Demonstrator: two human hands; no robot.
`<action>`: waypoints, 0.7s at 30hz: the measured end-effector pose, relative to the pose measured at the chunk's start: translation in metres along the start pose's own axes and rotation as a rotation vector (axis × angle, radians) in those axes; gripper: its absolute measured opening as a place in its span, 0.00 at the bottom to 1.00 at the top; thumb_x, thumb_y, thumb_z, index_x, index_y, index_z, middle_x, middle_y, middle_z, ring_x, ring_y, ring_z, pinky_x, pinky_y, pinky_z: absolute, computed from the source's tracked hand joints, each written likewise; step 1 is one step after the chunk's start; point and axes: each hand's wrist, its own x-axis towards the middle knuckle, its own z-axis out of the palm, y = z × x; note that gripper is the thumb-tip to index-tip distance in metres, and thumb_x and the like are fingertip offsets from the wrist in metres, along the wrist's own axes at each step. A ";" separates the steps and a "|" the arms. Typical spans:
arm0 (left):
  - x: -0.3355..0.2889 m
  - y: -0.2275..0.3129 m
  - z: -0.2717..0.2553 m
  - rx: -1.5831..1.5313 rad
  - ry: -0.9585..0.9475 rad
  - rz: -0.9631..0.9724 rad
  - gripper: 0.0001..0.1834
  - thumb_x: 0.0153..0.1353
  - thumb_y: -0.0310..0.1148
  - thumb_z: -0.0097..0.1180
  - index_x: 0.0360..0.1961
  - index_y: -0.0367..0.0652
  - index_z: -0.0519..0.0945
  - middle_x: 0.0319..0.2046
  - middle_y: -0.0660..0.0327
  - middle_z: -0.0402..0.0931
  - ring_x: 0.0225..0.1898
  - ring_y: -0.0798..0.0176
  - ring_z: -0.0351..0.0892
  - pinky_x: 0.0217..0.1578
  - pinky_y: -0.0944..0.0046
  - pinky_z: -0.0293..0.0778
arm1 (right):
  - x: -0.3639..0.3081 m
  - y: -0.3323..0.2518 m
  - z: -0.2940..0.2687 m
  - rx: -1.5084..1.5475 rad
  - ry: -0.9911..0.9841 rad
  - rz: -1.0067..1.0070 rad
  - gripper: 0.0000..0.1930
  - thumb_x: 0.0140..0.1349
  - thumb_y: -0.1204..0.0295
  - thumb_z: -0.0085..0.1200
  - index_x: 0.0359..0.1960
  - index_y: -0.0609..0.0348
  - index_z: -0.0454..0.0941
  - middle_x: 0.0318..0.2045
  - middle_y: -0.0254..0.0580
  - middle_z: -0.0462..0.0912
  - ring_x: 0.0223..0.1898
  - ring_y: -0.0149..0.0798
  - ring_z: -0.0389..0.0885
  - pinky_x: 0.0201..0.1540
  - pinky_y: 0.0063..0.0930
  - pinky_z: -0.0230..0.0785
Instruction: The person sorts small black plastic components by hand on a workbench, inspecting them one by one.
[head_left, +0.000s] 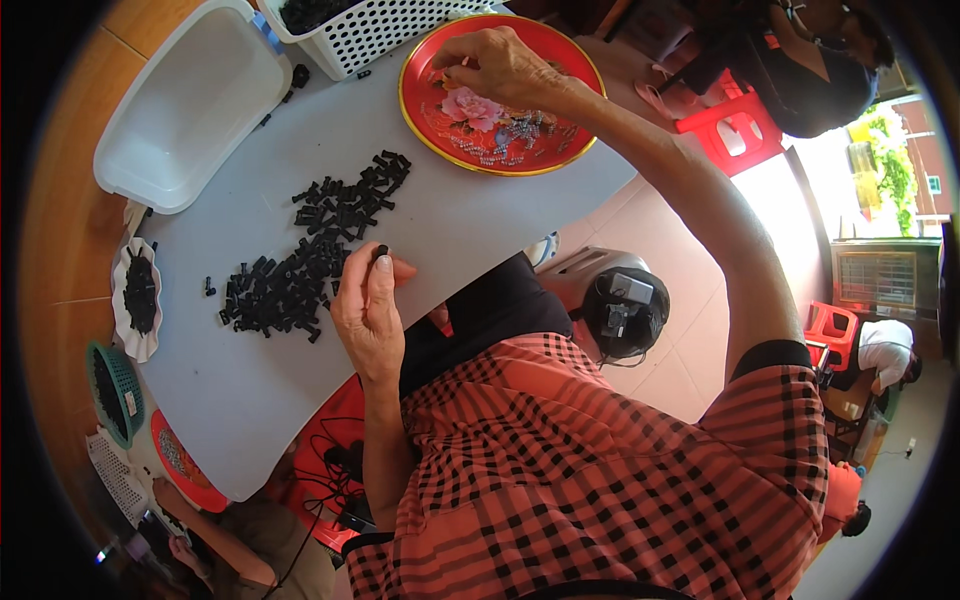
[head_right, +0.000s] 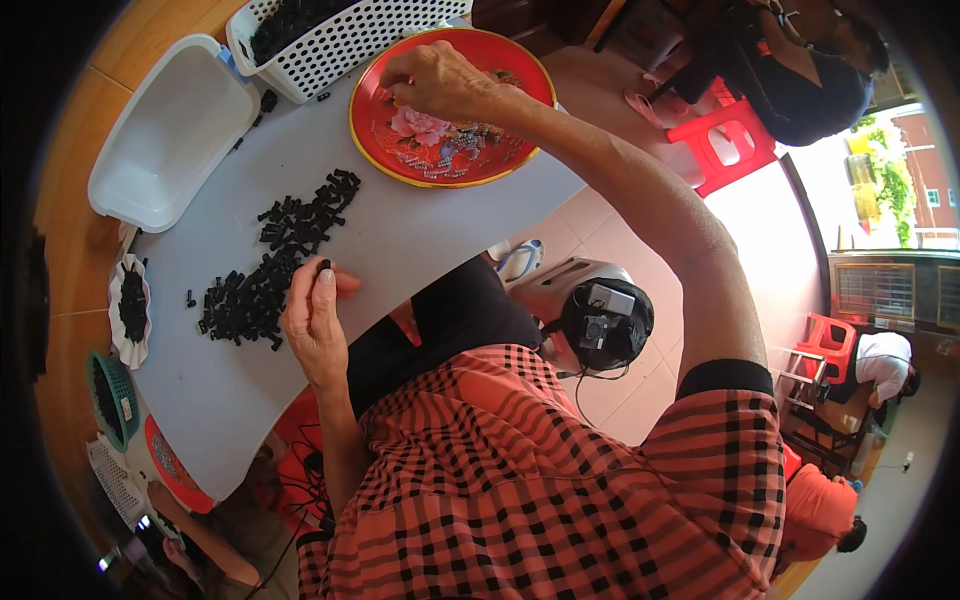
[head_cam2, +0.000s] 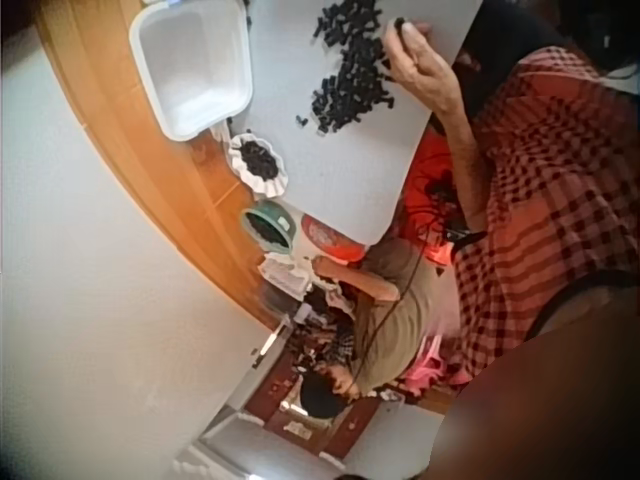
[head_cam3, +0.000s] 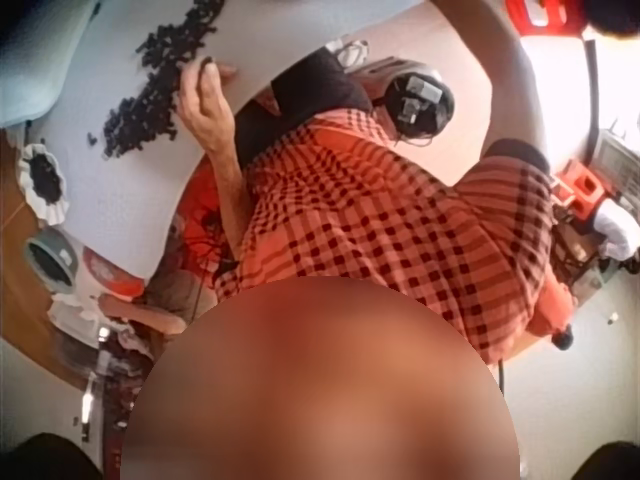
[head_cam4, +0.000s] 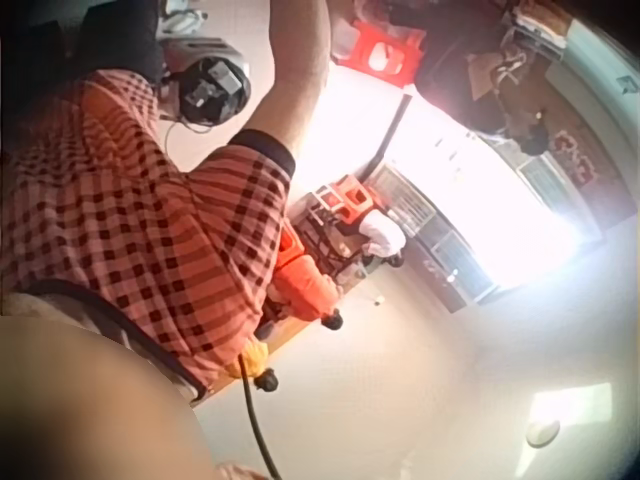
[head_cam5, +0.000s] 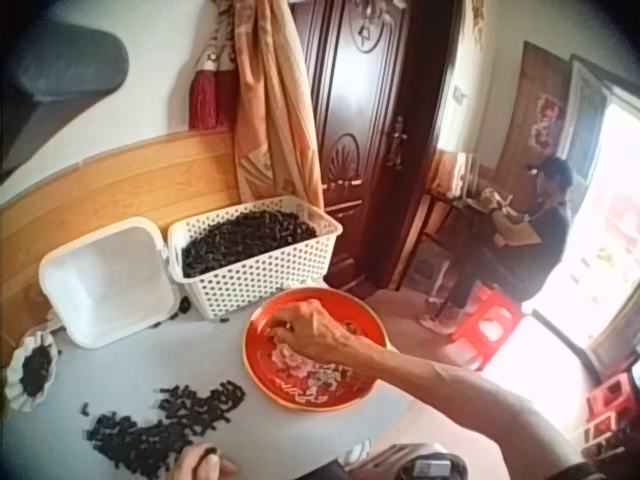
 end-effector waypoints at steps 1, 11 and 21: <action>0.000 0.000 0.000 0.003 0.003 0.000 0.10 0.66 0.30 0.47 0.41 0.34 0.76 0.26 0.61 0.76 0.28 0.70 0.73 0.32 0.71 0.70 | 0.003 0.001 0.003 -0.037 0.007 -0.039 0.07 0.57 0.75 0.55 0.35 0.62 0.82 0.27 0.45 0.83 0.26 0.39 0.82 0.32 0.32 0.75; 0.001 0.002 -0.001 -0.028 -0.020 -0.018 0.10 0.66 0.29 0.48 0.41 0.33 0.76 0.26 0.60 0.77 0.28 0.70 0.74 0.32 0.71 0.70 | 0.020 -0.008 0.002 -0.366 -0.201 -0.063 0.03 0.53 0.78 0.52 0.26 0.64 0.78 0.21 0.49 0.79 0.24 0.47 0.79 0.29 0.37 0.72; 0.004 0.001 -0.002 -0.435 -0.003 -0.237 0.13 0.67 0.32 0.46 0.41 0.32 0.76 0.29 0.57 0.80 0.30 0.68 0.76 0.36 0.69 0.71 | 0.007 -0.046 0.002 0.156 -0.054 0.178 0.07 0.52 0.75 0.57 0.33 0.63 0.81 0.25 0.38 0.83 0.27 0.28 0.81 0.33 0.22 0.75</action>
